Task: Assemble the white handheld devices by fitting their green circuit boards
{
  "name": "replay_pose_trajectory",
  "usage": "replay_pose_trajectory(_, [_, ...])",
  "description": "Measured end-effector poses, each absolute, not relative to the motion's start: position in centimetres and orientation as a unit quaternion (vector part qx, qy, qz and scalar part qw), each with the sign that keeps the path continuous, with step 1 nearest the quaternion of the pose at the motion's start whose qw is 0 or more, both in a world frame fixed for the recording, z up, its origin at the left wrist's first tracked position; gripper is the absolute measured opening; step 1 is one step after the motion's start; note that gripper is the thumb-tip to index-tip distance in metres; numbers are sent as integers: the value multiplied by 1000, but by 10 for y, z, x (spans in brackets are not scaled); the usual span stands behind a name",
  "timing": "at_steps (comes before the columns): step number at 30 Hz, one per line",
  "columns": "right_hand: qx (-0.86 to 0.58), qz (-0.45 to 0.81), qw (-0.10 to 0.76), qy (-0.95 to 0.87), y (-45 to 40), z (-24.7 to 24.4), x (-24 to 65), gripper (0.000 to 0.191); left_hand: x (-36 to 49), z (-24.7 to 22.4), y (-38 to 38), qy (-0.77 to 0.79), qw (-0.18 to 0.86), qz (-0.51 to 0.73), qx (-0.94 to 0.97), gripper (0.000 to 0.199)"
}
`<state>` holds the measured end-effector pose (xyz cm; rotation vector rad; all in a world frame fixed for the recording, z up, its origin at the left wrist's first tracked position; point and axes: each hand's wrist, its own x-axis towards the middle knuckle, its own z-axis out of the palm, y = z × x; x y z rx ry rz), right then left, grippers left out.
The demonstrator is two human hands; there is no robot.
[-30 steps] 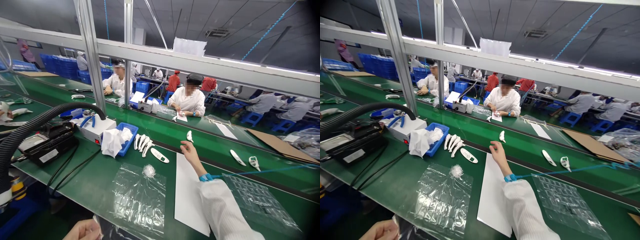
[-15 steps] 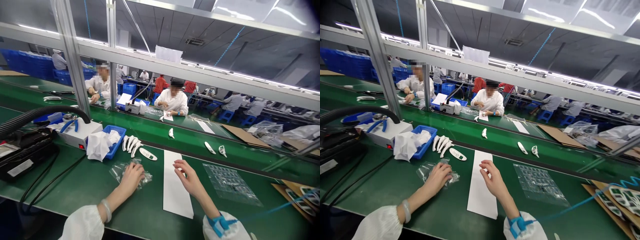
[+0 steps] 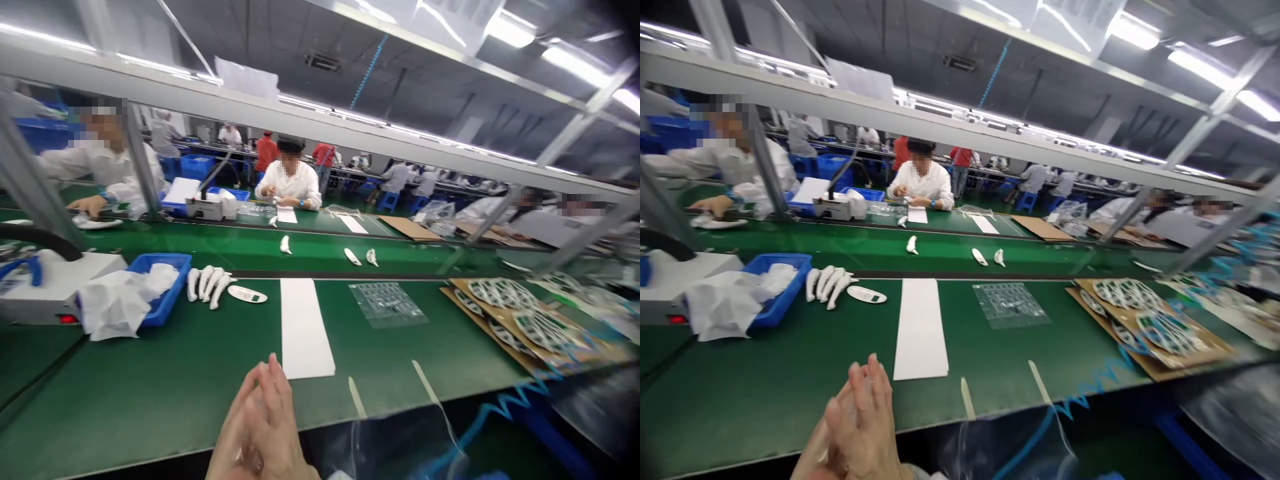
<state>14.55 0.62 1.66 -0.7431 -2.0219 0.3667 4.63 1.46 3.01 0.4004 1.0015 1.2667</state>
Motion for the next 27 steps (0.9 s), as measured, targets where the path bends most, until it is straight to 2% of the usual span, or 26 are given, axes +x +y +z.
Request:
replay_pose_trajectory(3, [-290,178,557,-758,1,32,151,39,67,24,-6,380,756,514,141,37])
replay_pose_trajectory(4, [-297,210,591,-720,-1,38,157,29,71,25,-10,359,782,491,134,37])
replay_pose_trajectory(6, [-333,270,661,-615,-6,50,177,27,78,26,-13,323,815,463,129,40])
replay_pose_trajectory(8, [-364,284,737,-493,-14,59,206,35,82,24,-16,312,822,454,145,43])
replay_pose_trajectory(10, [-382,252,793,-401,-23,64,243,42,84,18,-20,332,815,440,178,40])
replay_pose_trajectory(12, [-436,187,805,-355,-32,60,283,47,85,11,-23,361,809,413,214,33])
replay_pose_trajectory(14, [-532,127,775,-317,-40,44,318,49,84,5,-25,370,808,395,233,28])
replay_pose_trajectory(18, [-644,164,689,-288,-49,-23,347,44,79,4,-25,370,809,395,228,28])
replay_pose_trajectory(22, [-719,255,573,-299,-54,-93,337,64,69,8,-22,386,792,412,233,30])
replay_pose_trajectory(24, [-737,285,530,-308,-55,-111,335,72,65,9,-21,401,780,410,250,29])
replay_pose_trajectory(27, [-750,298,491,-329,-53,-110,344,77,65,8,-21,422,760,392,301,29])
